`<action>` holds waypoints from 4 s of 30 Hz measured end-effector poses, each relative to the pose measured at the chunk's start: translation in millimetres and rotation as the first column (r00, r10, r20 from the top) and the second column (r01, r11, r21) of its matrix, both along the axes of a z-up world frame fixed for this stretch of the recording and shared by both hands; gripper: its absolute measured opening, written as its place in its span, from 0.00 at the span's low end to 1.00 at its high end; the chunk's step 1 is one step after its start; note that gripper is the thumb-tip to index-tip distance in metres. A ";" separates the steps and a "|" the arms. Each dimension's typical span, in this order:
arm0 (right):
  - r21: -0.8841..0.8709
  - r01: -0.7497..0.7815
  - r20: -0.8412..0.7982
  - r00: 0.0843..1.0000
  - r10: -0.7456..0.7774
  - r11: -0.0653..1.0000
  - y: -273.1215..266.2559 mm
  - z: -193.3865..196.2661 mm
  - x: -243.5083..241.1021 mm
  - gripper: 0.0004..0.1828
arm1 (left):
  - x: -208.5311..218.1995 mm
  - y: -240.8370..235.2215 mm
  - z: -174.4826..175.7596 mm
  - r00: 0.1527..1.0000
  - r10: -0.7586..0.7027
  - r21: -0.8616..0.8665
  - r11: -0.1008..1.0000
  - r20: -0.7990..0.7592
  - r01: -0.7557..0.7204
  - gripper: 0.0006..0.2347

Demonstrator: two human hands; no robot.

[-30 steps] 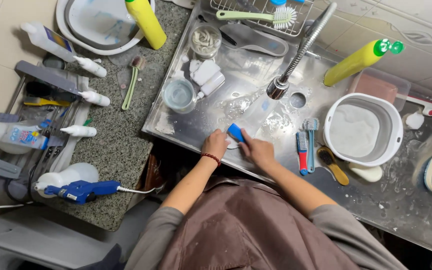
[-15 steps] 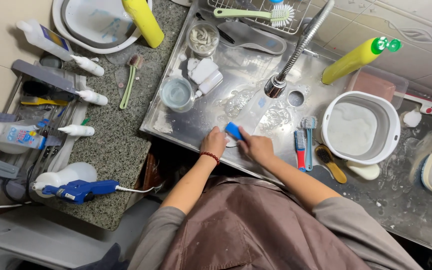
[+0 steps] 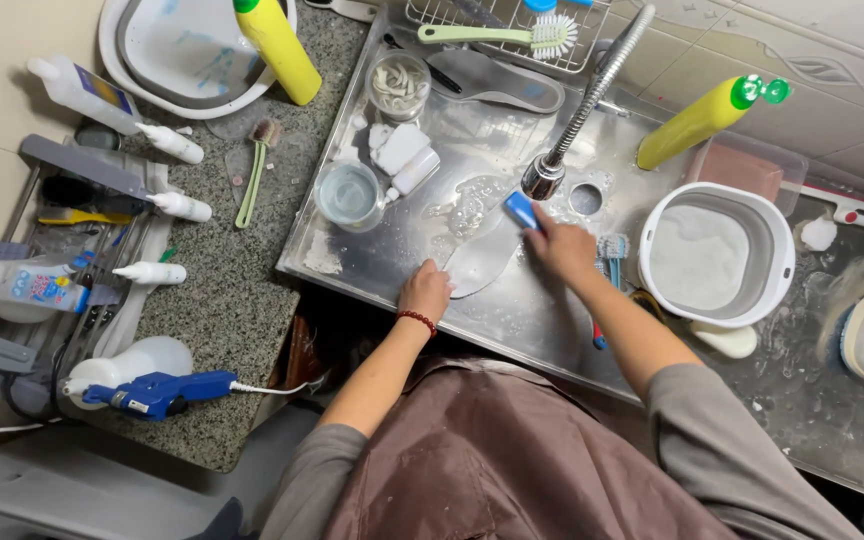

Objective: The person cleans a white shoe insole in a kitchen sink. They rinse the insole under running water, apply liquid soap from a yellow bottle, and scrub it with a blue brush. The person rinses the insole again and continues scrubbing both sides before rinsing it thoroughly under the tap.

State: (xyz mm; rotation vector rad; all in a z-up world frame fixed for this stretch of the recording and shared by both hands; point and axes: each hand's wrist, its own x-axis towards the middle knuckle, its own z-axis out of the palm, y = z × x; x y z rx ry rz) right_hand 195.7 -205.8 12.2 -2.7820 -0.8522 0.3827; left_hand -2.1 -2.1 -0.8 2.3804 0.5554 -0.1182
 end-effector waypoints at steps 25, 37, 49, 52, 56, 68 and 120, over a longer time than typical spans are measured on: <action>0.337 0.896 -0.808 0.434 -0.399 0.290 -83.3 44.8 -86.2 0.29 | 12.5 26.1 -12.0 0.930 0.353 -0.820 0.558 0.098 -0.126 0.07; 0.438 0.441 -0.215 0.898 -0.385 0.783 -53.4 34.9 -87.0 0.32 | 12.0 3.8 37.3 1.000 -0.018 0.130 0.991 -0.002 0.019 0.28; 0.088 0.099 -0.057 0.994 -0.095 0.991 27.7 9.9 -27.5 0.26 | 38.4 -32.9 30.0 0.895 -0.421 0.152 0.884 -0.149 0.442 0.37; -0.031 0.068 -0.022 0.997 -0.069 0.997 21.0 9.5 -10.0 0.26 | 45.5 -33.0 26.6 0.896 -0.420 0.132 0.889 -0.145 0.438 0.38; 0.130 0.220 0.062 0.971 -0.229 0.967 23.4 -19.3 -18.8 0.21 | 45.1 -34.0 26.0 0.908 -0.400 0.117 0.903 -0.128 0.414 0.38; 0.038 0.017 -0.043 0.999 -0.015 0.999 24.9 -10.0 0.2 0.28 | 50.4 -33.1 40.7 0.906 -0.384 0.059 0.915 -0.178 0.399 0.41; 0.435 0.709 -0.458 0.705 -0.541 0.556 -78.9 39.5 -100.7 0.33 | 172.1 65.0 -17.7 0.985 0.172 -0.550 0.824 0.014 -0.136 0.14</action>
